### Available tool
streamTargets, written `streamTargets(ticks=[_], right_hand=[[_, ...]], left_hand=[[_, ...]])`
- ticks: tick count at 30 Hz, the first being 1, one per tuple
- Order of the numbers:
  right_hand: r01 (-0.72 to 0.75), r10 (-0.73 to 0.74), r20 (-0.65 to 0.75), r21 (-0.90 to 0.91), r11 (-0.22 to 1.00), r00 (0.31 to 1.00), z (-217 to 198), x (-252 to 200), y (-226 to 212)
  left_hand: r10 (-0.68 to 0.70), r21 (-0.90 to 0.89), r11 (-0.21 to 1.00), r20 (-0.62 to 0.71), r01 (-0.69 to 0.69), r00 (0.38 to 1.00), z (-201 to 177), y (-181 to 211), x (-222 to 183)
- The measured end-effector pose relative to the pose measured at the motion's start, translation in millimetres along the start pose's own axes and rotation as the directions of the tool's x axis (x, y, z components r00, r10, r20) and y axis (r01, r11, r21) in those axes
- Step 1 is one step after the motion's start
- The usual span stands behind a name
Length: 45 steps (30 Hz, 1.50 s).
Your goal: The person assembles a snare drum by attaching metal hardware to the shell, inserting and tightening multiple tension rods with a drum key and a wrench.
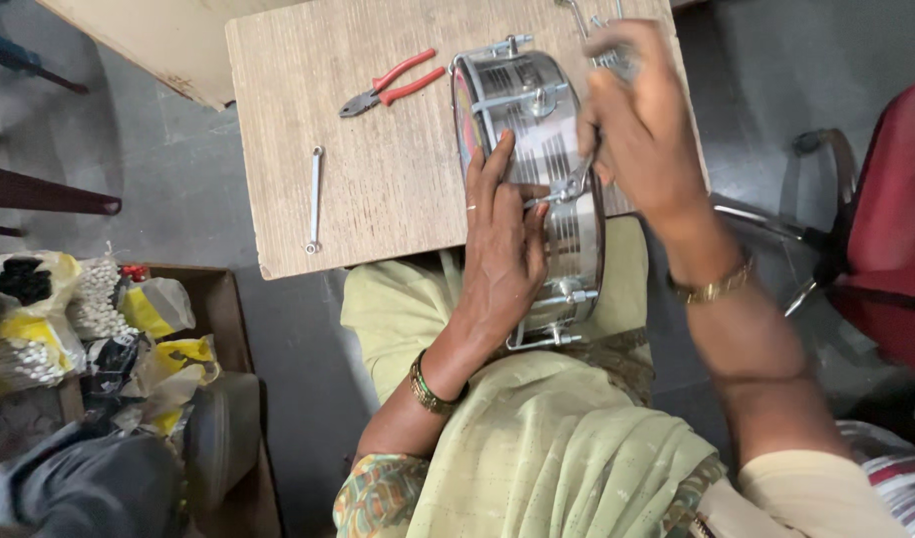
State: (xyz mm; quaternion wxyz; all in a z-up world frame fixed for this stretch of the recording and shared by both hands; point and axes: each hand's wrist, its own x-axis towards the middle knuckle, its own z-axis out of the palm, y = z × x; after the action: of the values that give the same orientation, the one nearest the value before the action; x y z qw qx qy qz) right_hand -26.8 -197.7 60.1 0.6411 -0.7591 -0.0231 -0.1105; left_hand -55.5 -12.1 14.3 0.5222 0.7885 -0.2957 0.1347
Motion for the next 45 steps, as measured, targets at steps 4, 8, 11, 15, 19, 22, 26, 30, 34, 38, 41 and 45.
streamTargets(ticks=[4,8,11,15,19,22,26,30,34,38,41,45], right_hand=[[0.412,-0.421,-0.164,-0.085,0.907,0.892,1,-52,19],[0.522,-0.581,-0.087,-0.346,0.78,0.81,13,-64,37],[0.48,-0.529,-0.047,-0.359,0.8,0.847,19,-58,32],[0.221,-0.256,-0.062,-0.337,0.915,0.965,13,-39,7],[-0.107,0.126,0.144,-0.134,0.985,0.982,4,11,-3],[-0.229,0.239,0.13,-0.092,0.969,0.962,-3,9,-5],[0.285,-0.283,-0.183,-0.017,0.959,0.942,-3,-46,7],[0.464,-0.511,-0.23,-0.231,0.855,0.828,5,-74,35],[0.454,-0.519,-0.162,-0.316,0.833,0.839,21,-62,48],[0.303,-0.359,-0.087,-0.377,0.875,0.929,17,-51,15],[0.157,-0.191,-0.054,-0.377,0.913,0.98,17,-30,-2],[0.022,-0.018,0.021,-0.176,0.984,1.0,10,2,1]], left_hand=[[-0.04,-0.01,0.999,0.0,0.04,0.999,-1,0,-3],[-0.037,-0.011,0.999,0.002,0.037,0.999,-3,0,0],[-0.031,-0.007,0.999,0.02,0.031,0.999,-2,2,-1],[-0.003,0.015,1.0,0.039,0.002,0.999,0,0,-1],[0.018,0.001,1.0,0.051,-0.018,0.999,5,2,-3],[0.008,-0.004,1.0,0.029,-0.007,1.0,7,1,-4],[-0.002,-0.011,1.0,-0.006,0.001,1.0,6,1,-4],[-0.016,-0.008,1.0,-0.003,0.016,1.0,1,1,-3],[0.008,0.0,1.0,0.028,-0.008,1.0,-1,2,-3],[0.017,0.005,1.0,0.039,-0.017,0.999,1,-2,-3],[0.031,0.026,0.999,0.029,-0.032,0.999,2,-5,-3],[0.034,0.022,0.999,0.024,-0.034,0.999,5,-5,-2]])
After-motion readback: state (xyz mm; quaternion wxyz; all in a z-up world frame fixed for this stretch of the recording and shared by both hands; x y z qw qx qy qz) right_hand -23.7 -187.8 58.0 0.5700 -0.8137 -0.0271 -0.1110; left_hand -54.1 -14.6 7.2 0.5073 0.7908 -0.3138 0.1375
